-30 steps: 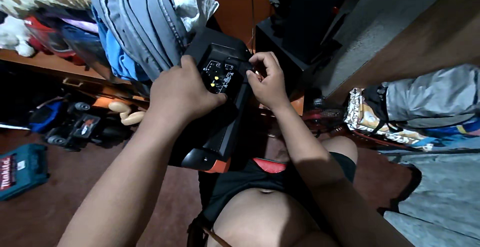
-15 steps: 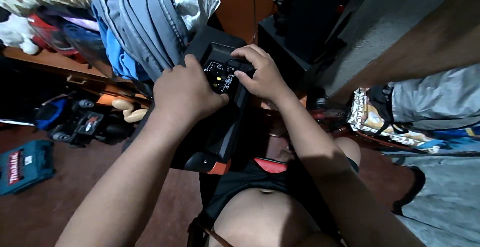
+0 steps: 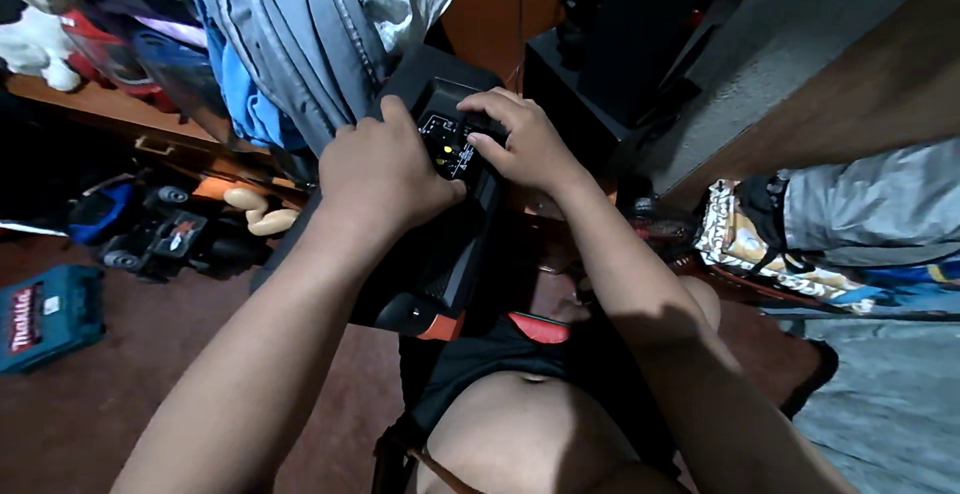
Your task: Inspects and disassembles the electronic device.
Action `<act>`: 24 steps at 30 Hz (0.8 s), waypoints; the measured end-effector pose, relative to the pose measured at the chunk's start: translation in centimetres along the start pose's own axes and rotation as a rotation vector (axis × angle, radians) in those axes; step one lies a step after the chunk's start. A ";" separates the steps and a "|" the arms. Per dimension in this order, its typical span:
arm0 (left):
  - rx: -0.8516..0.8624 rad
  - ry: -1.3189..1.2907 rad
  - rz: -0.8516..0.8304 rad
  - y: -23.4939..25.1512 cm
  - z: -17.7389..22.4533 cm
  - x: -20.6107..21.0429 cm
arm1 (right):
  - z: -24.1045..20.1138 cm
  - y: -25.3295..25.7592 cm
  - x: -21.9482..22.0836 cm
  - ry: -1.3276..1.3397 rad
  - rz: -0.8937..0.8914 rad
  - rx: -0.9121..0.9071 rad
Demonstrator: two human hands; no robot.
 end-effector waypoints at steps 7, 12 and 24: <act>0.010 -0.035 0.011 -0.1 -0.2 -0.1 | -0.2 0.3 0.2 0.028 0.010 -0.026; -0.017 -0.037 -0.001 -0.1 0.0 0.0 | -0.3 0.5 0.2 0.027 0.001 -0.017; -0.023 -0.041 0.014 -0.3 -0.2 0.5 | -0.9 0.7 0.3 0.033 0.015 -0.042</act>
Point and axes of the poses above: each hand's wrist, its own y-axis towards the middle knuckle, its own x-axis out of the palm, z = x × y, the point moved 6 cm from there along y, towards the middle knuckle, and after that the axes turned 5 degrees about -y, right-handed, at the moved point
